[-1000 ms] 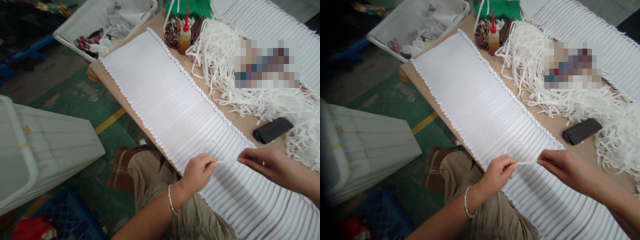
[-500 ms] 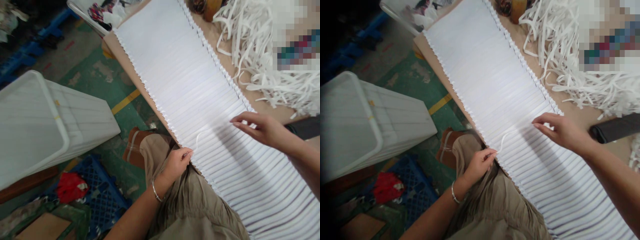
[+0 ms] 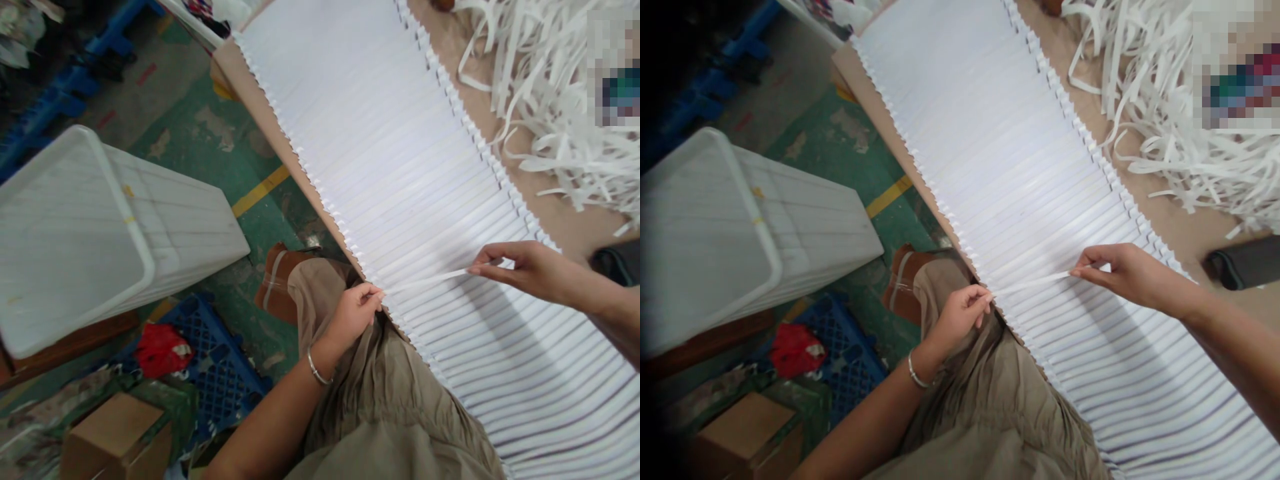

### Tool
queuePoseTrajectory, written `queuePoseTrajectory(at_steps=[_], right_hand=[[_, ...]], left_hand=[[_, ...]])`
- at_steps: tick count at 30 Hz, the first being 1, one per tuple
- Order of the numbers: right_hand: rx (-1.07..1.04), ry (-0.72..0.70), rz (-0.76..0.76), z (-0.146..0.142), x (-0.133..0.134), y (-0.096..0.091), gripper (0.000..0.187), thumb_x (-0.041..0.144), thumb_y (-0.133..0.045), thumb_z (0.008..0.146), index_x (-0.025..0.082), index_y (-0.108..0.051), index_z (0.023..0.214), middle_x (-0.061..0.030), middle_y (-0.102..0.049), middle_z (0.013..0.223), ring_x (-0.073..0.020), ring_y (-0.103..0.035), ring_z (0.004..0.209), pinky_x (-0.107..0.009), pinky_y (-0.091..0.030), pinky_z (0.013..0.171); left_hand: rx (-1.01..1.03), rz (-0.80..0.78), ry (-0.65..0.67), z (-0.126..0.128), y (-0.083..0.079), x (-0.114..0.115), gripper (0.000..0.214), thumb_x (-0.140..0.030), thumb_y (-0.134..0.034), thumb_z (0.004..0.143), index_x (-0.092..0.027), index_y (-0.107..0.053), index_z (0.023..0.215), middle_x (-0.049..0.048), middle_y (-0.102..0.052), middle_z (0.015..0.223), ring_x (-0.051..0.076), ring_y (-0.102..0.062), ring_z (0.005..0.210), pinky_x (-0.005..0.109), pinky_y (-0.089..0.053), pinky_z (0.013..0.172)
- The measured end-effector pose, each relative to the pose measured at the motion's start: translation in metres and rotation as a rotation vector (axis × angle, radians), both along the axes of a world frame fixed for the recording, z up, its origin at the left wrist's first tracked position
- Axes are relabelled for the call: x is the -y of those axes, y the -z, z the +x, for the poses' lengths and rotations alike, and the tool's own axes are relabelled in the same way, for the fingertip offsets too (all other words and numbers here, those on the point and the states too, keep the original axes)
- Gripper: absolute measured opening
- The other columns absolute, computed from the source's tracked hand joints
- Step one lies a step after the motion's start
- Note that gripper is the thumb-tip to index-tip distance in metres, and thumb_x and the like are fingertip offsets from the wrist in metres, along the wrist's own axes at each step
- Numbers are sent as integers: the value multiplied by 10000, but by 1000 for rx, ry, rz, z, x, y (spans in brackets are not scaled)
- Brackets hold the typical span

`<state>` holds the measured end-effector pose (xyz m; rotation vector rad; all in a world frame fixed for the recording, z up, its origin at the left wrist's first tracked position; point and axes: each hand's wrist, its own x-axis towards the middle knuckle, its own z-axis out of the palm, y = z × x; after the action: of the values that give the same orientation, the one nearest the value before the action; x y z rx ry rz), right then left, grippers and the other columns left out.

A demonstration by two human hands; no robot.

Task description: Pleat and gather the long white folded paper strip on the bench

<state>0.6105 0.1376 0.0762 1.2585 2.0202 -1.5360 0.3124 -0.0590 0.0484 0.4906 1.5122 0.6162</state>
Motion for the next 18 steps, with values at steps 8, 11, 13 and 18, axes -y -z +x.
queuePoseTrajectory(at_steps=[8,11,13,18], right_hand=[[138,54,204,22,-34,22,765,932,-516,747,215,-741,887,-64,-724,843,-138,-492,604,-331,-400,630],[147,62,246,30,-50,32,785,945,-520,731,207,-731,898,-62,-711,806,-150,-550,671,-323,-427,680],[149,76,254,36,-61,40,834,966,-503,712,194,-730,932,-63,-709,791,-163,-589,714,-323,-441,703],[182,188,319,41,-81,49,861,1004,-540,608,190,-696,841,-50,-685,707,-156,-574,648,-329,-406,634]], left_hand=[[-120,13,-84,-2,27,-6,248,-404,-628,843,-180,-601,741,-44,-579,571,73,-444,402,211,-335,433],[-140,30,-130,-1,33,-11,209,-369,-612,854,-177,-605,771,-37,-601,588,75,-460,406,211,-352,442],[-132,47,-147,1,37,-15,184,-345,-588,866,-172,-621,816,-26,-630,618,78,-498,418,210,-375,456],[-206,17,-233,9,45,-22,191,-352,-620,862,-209,-526,777,-56,-597,557,79,-481,371,203,-335,403]])
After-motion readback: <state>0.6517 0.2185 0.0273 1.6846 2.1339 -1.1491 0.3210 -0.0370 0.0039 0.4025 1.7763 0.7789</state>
